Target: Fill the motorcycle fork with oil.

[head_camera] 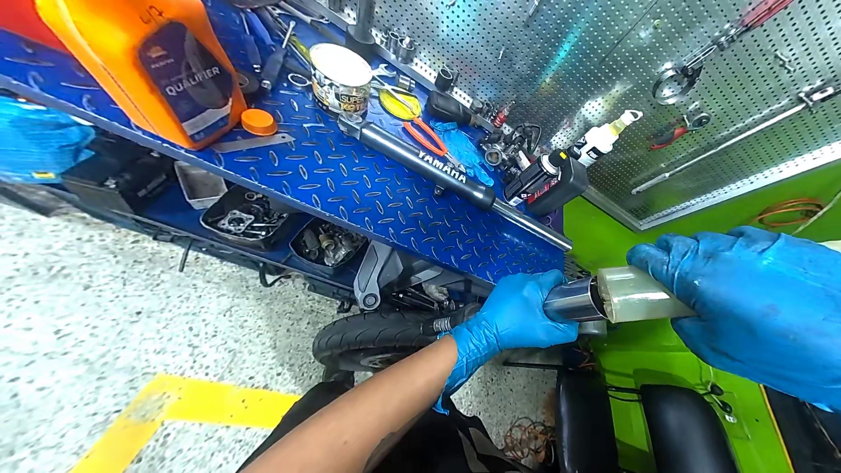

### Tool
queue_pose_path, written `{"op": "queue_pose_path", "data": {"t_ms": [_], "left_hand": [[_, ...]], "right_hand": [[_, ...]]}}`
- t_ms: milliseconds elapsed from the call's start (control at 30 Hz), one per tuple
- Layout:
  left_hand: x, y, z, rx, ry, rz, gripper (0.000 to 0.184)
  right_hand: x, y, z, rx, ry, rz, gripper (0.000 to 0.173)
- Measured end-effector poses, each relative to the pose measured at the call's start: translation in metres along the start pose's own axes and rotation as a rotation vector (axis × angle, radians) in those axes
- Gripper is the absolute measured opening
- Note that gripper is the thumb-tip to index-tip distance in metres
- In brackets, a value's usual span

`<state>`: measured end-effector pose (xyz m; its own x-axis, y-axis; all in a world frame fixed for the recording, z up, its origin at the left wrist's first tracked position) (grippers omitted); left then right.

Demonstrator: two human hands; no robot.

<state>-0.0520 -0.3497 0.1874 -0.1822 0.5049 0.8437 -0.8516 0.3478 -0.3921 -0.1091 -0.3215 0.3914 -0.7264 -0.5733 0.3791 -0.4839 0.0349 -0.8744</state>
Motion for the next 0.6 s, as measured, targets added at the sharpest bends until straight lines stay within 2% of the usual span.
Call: {"op": "queue_pose_path", "data": {"t_ms": [200,600], "left_hand": [[-0.0008,-0.0006,0.0008,0.02,0.013,0.012,0.033],[-0.0041,-0.0047,-0.0009,0.007,0.003,-0.007,0.033]], "right_hand": [[0.0014,0.0012,0.0017,-0.008,0.006,0.005,0.053],[-0.0027,-0.003,0.0064,0.006,-0.012,-0.006,0.05]]}}
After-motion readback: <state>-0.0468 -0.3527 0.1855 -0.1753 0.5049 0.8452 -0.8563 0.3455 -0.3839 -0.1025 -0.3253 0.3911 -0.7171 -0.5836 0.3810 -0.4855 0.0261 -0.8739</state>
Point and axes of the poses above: each hand's wrist, its own z-axis towards the middle knuckle, its own y-axis out of the palm, x = y × z, the point moved 6 cm from there along z, towards the middle knuckle, and after that the axes turned 15 degrees about z, right-handed, at the moved point
